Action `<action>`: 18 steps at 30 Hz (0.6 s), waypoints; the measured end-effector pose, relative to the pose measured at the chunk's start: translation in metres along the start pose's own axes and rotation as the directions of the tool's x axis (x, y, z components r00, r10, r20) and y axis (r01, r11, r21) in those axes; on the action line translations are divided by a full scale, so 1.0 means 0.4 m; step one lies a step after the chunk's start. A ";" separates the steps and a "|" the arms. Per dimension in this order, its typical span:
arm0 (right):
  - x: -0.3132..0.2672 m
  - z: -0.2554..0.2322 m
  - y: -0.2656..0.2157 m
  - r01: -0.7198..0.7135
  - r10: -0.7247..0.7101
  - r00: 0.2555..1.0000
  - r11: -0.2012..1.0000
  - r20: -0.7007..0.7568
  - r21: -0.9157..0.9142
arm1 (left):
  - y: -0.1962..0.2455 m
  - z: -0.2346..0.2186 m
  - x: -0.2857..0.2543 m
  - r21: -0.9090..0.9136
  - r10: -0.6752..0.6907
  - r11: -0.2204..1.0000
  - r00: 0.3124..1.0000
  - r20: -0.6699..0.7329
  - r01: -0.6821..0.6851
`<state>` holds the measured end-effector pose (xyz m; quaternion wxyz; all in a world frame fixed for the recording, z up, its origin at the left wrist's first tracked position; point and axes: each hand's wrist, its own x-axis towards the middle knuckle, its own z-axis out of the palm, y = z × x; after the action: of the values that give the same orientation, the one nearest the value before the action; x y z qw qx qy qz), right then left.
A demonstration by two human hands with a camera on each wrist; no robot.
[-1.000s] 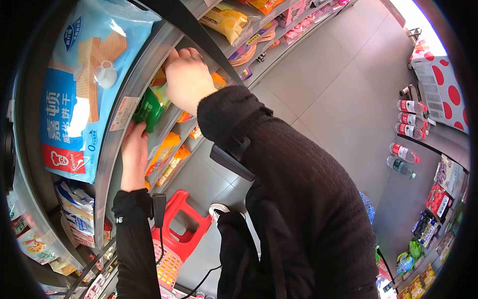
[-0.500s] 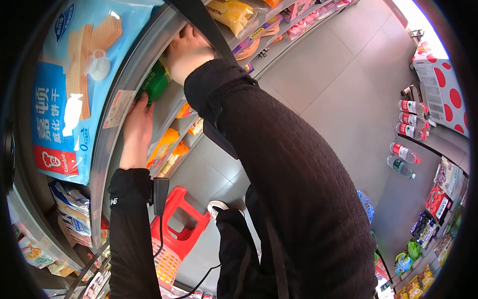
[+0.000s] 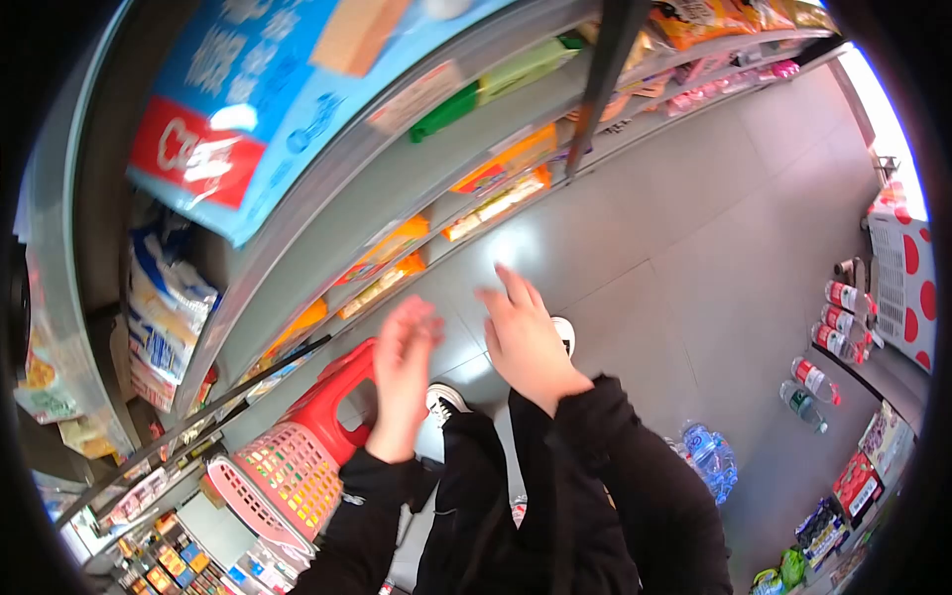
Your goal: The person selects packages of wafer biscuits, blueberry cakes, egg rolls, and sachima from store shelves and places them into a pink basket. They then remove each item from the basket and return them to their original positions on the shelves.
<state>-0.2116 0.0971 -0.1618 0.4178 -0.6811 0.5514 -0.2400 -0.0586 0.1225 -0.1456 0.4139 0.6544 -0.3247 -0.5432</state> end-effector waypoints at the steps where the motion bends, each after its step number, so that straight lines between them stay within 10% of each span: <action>1: -0.046 0.029 -0.004 -0.047 0.046 0.996 0.999 0.073 0.012 | -0.050 -0.023 -0.039 -0.007 -0.034 0.999 0.999 0.005 0.034; 7: -0.279 0.179 -0.040 -0.156 0.085 0.882 0.981 0.464 0.117 | -0.123 -0.158 -0.234 -0.107 -0.219 0.971 0.976 -0.014 0.216; 18: -0.333 0.436 -0.438 0.036 -0.144 0.730 0.984 0.668 0.173 | -0.049 -0.595 -0.494 -0.064 -0.030 0.998 0.981 -0.192 0.018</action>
<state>-0.0147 0.2844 -0.0911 0.6272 -0.7145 0.3081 -0.0356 0.1347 0.3491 -0.0595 0.4571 0.6945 -0.2581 -0.4920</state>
